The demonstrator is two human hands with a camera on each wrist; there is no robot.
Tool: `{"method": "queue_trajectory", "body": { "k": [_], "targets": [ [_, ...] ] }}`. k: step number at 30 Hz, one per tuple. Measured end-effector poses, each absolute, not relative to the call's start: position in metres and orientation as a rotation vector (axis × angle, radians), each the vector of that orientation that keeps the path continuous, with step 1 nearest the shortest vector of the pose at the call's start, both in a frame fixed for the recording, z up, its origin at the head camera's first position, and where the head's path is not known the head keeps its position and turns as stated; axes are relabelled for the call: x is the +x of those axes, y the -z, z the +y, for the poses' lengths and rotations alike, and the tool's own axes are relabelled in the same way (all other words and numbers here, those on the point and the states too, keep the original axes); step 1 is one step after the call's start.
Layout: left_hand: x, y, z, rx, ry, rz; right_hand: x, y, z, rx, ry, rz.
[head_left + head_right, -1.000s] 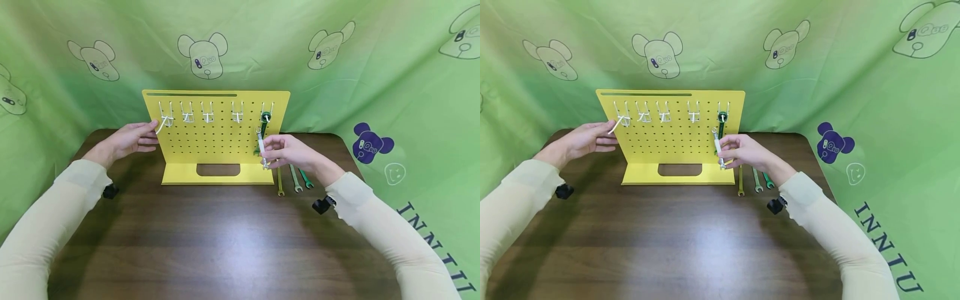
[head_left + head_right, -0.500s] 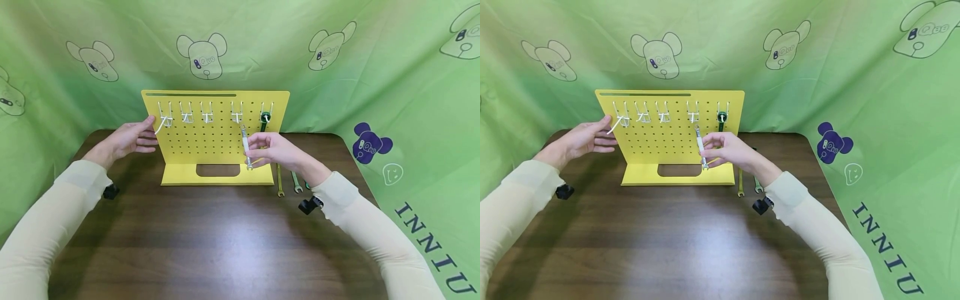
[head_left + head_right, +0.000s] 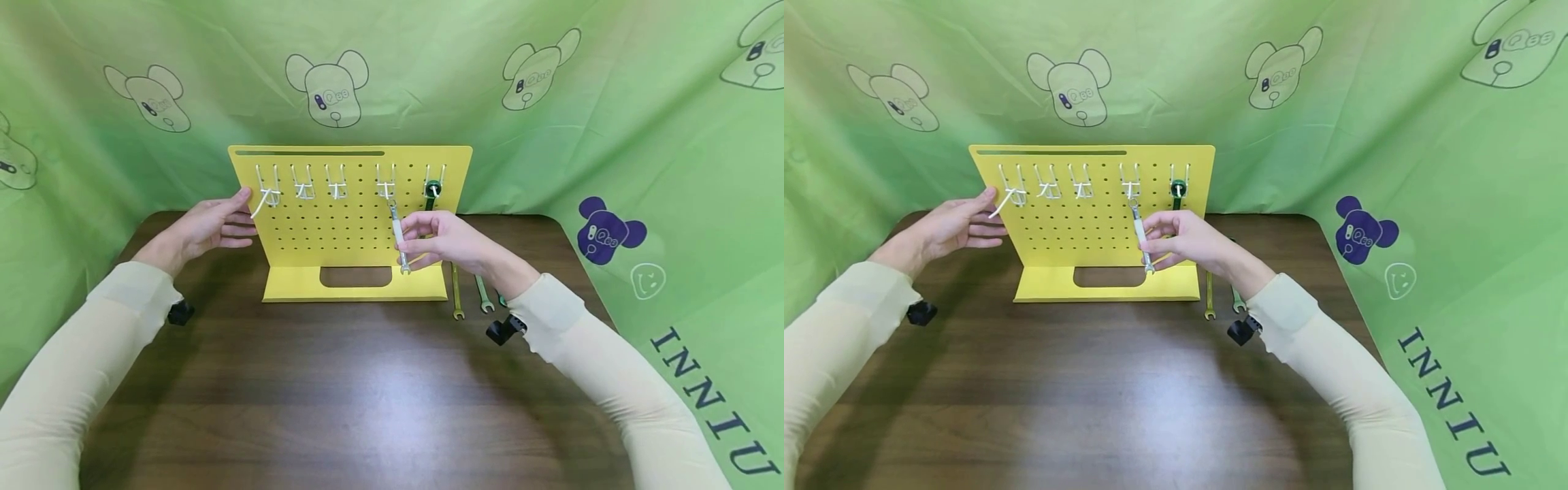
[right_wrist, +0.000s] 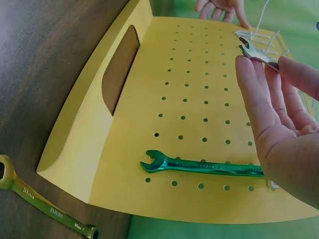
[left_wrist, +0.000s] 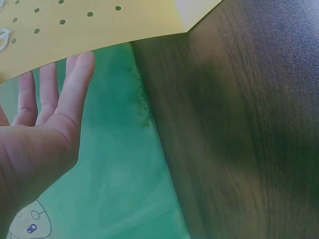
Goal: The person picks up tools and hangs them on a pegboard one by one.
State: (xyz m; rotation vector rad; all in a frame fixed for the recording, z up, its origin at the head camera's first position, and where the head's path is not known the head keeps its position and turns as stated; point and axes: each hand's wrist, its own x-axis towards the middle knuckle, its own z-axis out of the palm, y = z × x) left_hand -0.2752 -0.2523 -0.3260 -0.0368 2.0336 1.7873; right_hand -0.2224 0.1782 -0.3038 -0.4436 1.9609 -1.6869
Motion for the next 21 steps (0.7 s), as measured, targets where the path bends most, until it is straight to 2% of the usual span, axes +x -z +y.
{"method": "queue_trajectory", "body": {
  "k": [21],
  "targets": [
    [-0.274,0.327,-0.253,-0.047,-1.804,1.998,-0.240,0.316,0.172,-0.350,1.748,1.858]
  ]
}}
